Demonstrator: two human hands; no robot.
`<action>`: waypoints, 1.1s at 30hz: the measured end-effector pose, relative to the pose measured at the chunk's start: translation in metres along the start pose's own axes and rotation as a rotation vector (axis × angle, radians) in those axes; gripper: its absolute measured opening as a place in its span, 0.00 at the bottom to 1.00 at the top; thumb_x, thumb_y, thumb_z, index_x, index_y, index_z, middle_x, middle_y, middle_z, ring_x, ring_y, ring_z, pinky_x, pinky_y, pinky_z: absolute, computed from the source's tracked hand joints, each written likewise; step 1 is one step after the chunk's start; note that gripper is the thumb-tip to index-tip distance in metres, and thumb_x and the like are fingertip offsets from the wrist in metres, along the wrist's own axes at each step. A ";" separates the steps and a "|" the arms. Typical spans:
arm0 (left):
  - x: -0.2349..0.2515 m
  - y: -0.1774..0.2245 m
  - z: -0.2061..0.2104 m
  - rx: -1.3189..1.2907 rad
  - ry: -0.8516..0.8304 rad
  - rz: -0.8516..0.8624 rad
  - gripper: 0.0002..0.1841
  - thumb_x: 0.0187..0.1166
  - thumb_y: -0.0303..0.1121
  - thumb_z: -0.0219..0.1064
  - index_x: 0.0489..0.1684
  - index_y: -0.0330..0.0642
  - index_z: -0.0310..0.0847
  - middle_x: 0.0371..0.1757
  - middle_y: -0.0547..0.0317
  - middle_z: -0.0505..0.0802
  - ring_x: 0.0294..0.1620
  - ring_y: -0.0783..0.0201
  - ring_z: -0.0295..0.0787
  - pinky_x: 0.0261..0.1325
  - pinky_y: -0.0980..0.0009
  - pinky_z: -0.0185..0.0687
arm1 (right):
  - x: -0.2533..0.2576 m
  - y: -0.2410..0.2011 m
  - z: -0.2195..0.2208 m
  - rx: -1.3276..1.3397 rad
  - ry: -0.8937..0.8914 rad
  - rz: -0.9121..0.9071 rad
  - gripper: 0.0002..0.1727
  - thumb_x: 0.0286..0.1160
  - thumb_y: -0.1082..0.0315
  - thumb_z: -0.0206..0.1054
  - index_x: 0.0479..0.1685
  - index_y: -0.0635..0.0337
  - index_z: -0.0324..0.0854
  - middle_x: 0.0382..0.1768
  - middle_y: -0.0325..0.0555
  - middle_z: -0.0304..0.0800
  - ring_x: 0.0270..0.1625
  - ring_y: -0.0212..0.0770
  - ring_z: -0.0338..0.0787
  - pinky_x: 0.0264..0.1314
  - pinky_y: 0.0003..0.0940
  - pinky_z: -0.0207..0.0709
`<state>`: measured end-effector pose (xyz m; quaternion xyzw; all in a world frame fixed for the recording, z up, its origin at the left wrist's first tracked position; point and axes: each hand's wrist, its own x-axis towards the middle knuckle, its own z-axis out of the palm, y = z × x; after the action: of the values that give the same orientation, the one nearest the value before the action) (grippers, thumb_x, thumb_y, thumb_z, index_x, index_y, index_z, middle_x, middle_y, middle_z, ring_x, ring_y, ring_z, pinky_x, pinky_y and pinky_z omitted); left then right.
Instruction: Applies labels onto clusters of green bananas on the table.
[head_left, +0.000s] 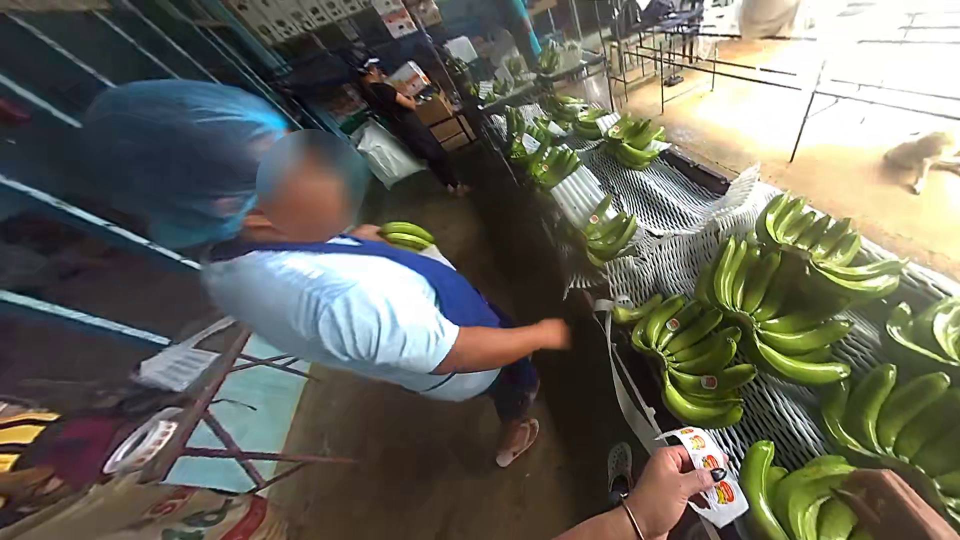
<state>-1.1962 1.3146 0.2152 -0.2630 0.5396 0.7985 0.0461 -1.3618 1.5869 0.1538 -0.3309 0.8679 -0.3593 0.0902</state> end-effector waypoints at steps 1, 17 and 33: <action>0.001 0.000 0.000 0.003 -0.001 0.008 0.07 0.79 0.23 0.66 0.50 0.32 0.83 0.42 0.57 0.94 0.41 0.67 0.92 0.49 0.68 0.89 | 0.002 -0.016 -0.001 0.072 0.044 -0.099 0.12 0.74 0.70 0.72 0.49 0.71 0.87 0.50 0.66 0.90 0.47 0.57 0.92 0.50 0.52 0.88; -0.001 0.006 0.000 -0.251 -0.082 -0.159 0.18 0.92 0.34 0.50 0.37 0.41 0.86 0.32 0.59 0.94 0.33 0.67 0.92 0.42 0.68 0.89 | 0.027 -0.111 0.025 0.292 0.025 -0.624 0.10 0.76 0.66 0.75 0.53 0.50 0.94 0.52 0.58 0.91 0.58 0.40 0.90 0.63 0.29 0.83; 0.005 0.022 0.013 -0.344 -0.050 -0.284 0.17 0.94 0.34 0.48 0.48 0.37 0.83 0.36 0.52 0.95 0.35 0.63 0.93 0.42 0.68 0.90 | 0.026 -0.109 0.027 0.374 0.233 -0.610 0.01 0.75 0.64 0.76 0.39 0.44 0.90 0.53 0.37 0.90 0.58 0.30 0.89 0.59 0.22 0.86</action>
<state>-1.2131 1.3156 0.2351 -0.3203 0.3519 0.8705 0.1258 -1.3157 1.4983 0.2111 -0.5090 0.6531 -0.5573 -0.0614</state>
